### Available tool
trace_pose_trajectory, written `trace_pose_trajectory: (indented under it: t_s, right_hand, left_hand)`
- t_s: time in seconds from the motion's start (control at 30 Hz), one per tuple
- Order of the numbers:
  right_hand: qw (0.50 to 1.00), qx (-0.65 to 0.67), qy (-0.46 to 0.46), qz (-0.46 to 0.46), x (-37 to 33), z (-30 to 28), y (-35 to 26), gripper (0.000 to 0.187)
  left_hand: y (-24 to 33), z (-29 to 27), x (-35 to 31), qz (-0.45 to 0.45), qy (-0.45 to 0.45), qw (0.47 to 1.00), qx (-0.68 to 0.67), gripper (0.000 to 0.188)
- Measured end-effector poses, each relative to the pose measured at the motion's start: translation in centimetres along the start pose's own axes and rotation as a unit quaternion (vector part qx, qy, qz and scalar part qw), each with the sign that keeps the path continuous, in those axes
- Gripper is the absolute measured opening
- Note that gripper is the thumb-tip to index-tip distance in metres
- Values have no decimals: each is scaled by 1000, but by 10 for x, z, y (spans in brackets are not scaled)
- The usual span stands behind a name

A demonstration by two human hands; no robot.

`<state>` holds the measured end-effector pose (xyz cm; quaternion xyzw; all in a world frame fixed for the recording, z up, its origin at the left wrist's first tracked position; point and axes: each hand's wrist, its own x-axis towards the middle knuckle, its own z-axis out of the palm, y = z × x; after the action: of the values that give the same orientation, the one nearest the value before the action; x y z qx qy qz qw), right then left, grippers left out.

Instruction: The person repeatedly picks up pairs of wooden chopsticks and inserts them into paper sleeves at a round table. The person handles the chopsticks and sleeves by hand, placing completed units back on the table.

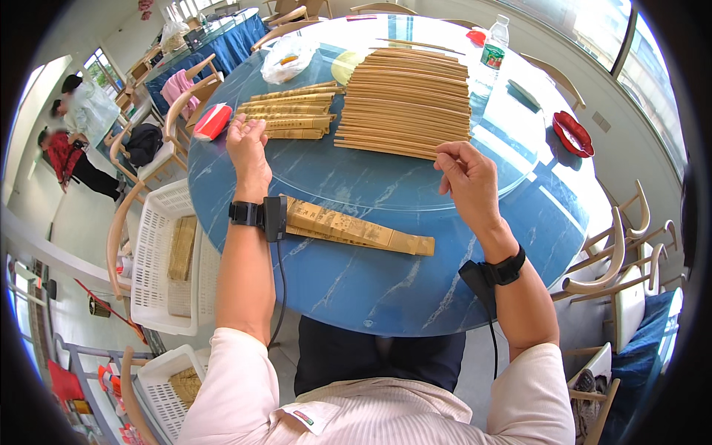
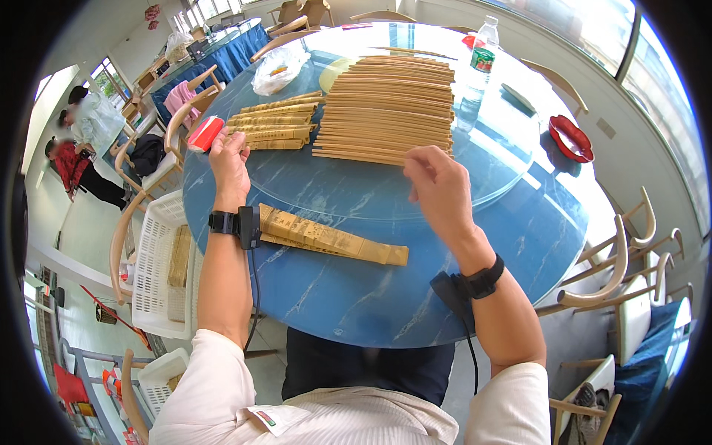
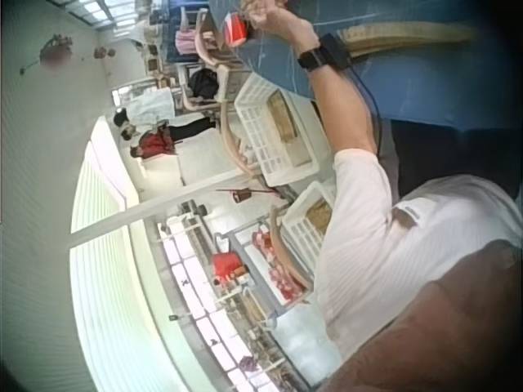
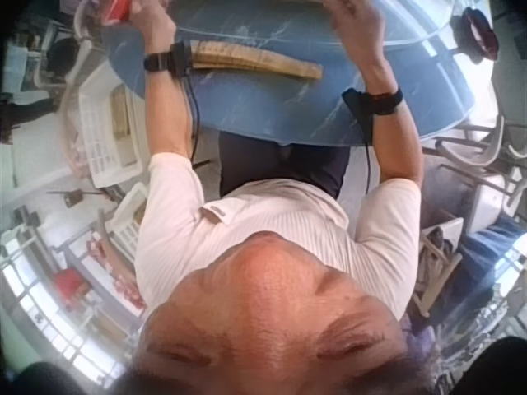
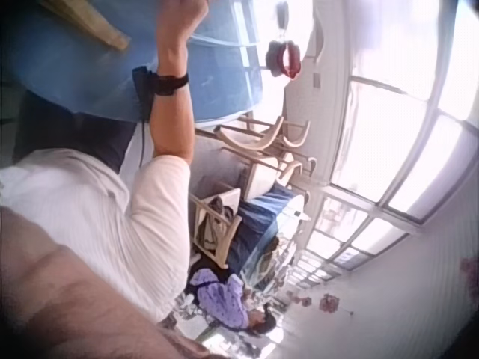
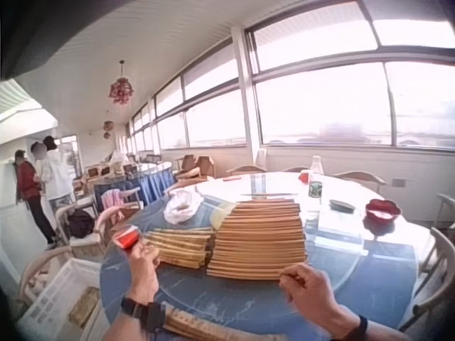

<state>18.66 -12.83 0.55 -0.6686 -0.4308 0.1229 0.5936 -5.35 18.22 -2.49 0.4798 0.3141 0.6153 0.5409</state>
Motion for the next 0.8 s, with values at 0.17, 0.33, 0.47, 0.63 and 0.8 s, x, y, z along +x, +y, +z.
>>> trace_pose_trajectory:
  t_s: [0.17,0.33,0.47,0.63,0.8]
  right_hand:
    - [1000,-13,26,3,7,-7,5,15]
    - [999,-27,35,-20,9,-8,8,15]
    - [998,-44,34,-41,9,-9,10,12]
    - [998,-27,49,-30,9,-11,6,11]
    - [997,-25,53,-41,12,-12,10,11]
  left_hand:
    - [28,39,-57,71,-283,922,256,27]
    - [20,51,-95,298,-405,714,487,48]
    - [18,52,-97,256,-423,695,521,50]
    - [27,56,-95,242,-416,728,488,48]
    - [20,54,-94,191,-411,759,467,32]
